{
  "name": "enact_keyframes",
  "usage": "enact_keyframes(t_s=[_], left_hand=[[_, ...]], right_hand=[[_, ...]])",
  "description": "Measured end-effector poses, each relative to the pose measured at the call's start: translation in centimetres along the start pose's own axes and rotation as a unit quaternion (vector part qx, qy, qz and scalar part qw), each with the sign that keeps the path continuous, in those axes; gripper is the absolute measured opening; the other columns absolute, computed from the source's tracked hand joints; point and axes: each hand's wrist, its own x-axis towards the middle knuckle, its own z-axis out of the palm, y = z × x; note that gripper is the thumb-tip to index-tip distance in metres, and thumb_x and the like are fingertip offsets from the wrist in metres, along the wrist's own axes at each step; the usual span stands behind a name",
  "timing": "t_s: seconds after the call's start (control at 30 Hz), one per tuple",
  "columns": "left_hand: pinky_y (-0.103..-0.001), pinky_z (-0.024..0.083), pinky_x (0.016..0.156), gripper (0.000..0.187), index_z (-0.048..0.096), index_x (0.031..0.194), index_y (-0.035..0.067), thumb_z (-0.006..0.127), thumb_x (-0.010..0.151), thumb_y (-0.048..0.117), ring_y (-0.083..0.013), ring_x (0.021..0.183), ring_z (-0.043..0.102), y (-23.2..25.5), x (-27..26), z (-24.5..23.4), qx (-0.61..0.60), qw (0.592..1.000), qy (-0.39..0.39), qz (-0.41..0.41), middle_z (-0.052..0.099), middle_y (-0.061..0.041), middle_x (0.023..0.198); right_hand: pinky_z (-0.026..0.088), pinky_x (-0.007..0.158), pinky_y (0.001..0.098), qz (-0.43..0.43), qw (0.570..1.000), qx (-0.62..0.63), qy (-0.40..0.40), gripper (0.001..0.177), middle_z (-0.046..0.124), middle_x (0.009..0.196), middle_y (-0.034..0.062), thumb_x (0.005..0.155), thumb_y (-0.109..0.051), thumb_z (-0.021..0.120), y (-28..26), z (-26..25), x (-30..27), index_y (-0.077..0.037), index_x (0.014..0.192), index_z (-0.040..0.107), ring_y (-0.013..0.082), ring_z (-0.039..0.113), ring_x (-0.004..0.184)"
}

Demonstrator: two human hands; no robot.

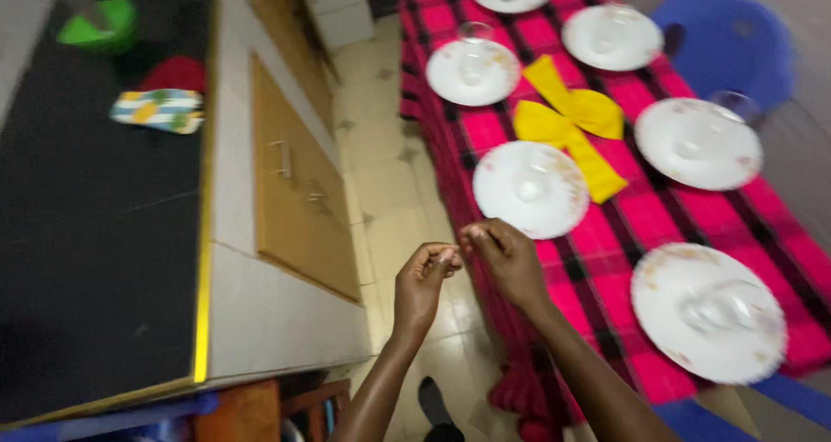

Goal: The person sets a dining table by arranging plates, glasses, and a yellow napkin. They then retrieve a container of spoons and place one spoon next to each plate setting.

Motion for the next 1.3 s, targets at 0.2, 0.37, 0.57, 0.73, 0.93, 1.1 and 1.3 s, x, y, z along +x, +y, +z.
enact_keyframes(t_s=[0.2, 0.37, 0.57, 0.73, 0.93, 1.1, 1.3], left_hand=[[-0.027, 0.055, 0.076, 0.018, 0.068, 0.101, 0.003, 0.072, 0.095, 0.02, -0.0104, 0.083, 0.068, 5.4, 3.1, -11.7, 0.078, 0.991, 0.108, 0.021, 0.073, -0.006, 0.09], [-0.027, 0.056, 0.073, 0.018, 0.067, 0.105, 0.004, 0.073, 0.094, 0.019, -0.0101, 0.08, 0.068, 8.0, 7.0, -16.0, 0.112, 0.982, 0.151, 0.012, 0.071, -0.005, 0.089], [-0.027, 0.056, 0.075, 0.018, 0.068, 0.111, 0.004, 0.066, 0.1, 0.018, -0.0109, 0.084, 0.069, 7.7, 15.0, -18.8, 0.015, 0.99, 0.122, 0.073, 0.071, -0.003, 0.093], [-0.028, 0.055, 0.078, 0.022, 0.07, 0.116, 0.002, 0.064, 0.102, 0.018, -0.0109, 0.087, 0.067, 8.6, 22.5, -22.1, 0.053, 0.978, 0.172, 0.102, 0.071, -0.006, 0.096], [-0.033, 0.053, 0.1, 0.044, 0.059, 0.137, -0.003, 0.065, 0.103, 0.024, -0.0202, 0.117, 0.067, 9.8, 31.1, -29.9, 0.17, 0.94, 0.247, 0.16, 0.067, -0.016, 0.127], [-0.037, 0.048, 0.106, 0.066, 0.04, 0.152, 0.0, 0.061, 0.102, 0.038, -0.0269, 0.137, 0.055, 12.0, 37.0, -38.9, 0.165, 0.934, 0.289, 0.13, 0.052, -0.019, 0.152], [-0.042, 0.042, 0.112, 0.066, 0.045, 0.152, 0.003, 0.055, 0.103, 0.045, -0.032, 0.139, 0.052, 15.3, 42.7, -50.1, 0.28, 0.88, 0.379, 0.059, 0.052, -0.022, 0.15]], right_hand=[[0.057, 0.075, 0.0278, -0.001, 0.991, 0.01, -0.131, 0.029, 0.073, 0.092, 0.005, 0.103, -0.027, 0.059, -3.6, 11.8, 4.7, -0.003, 0.105, 0.074, 0.0108, 0.069, 0.082], [0.056, 0.067, 0.0285, 0.08, 0.978, 0.076, -0.177, 0.03, 0.073, 0.095, 0.0044, 0.102, -0.028, 0.057, -4.8, 16.2, 9.3, -0.005, 0.117, 0.069, 0.0122, 0.07, 0.078], [0.058, 0.067, 0.0277, 0.092, 0.971, 0.073, -0.206, 0.037, 0.073, 0.097, 0.0097, 0.102, -0.029, 0.059, -5.1, 20.2, 18.9, -0.002, 0.124, 0.067, 0.0133, 0.071, 0.077], [0.061, 0.07, 0.0277, 0.097, 0.962, 0.074, -0.244, 0.041, 0.074, 0.101, 0.0094, 0.102, -0.032, 0.057, -4.8, 23.8, 28.6, -0.003, 0.13, 0.063, 0.0146, 0.074, 0.079], [0.061, 0.078, 0.0303, 0.081, 0.96, 0.051, -0.265, 0.049, 0.068, 0.116, 0.0109, 0.101, -0.033, 0.058, -4.4, 28.1, 39.6, -0.004, 0.141, 0.055, 0.0164, 0.073, 0.086], [0.064, 0.081, 0.03, 0.047, 0.945, 0.09, -0.31, 0.05, 0.063, 0.128, 0.0127, 0.103, -0.033, 0.056, -5.5, 32.2, 46.5, -0.002, 0.142, 0.055, 0.016, 0.075, 0.09], [0.06, 0.074, 0.031, 0.039, 0.938, 0.079, -0.336, 0.054, 0.06, 0.131, 0.0133, 0.101, -0.032, 0.055, -7.1, 42.1, 54.1, -0.003, 0.147, 0.048, 0.0179, 0.075, 0.088]])
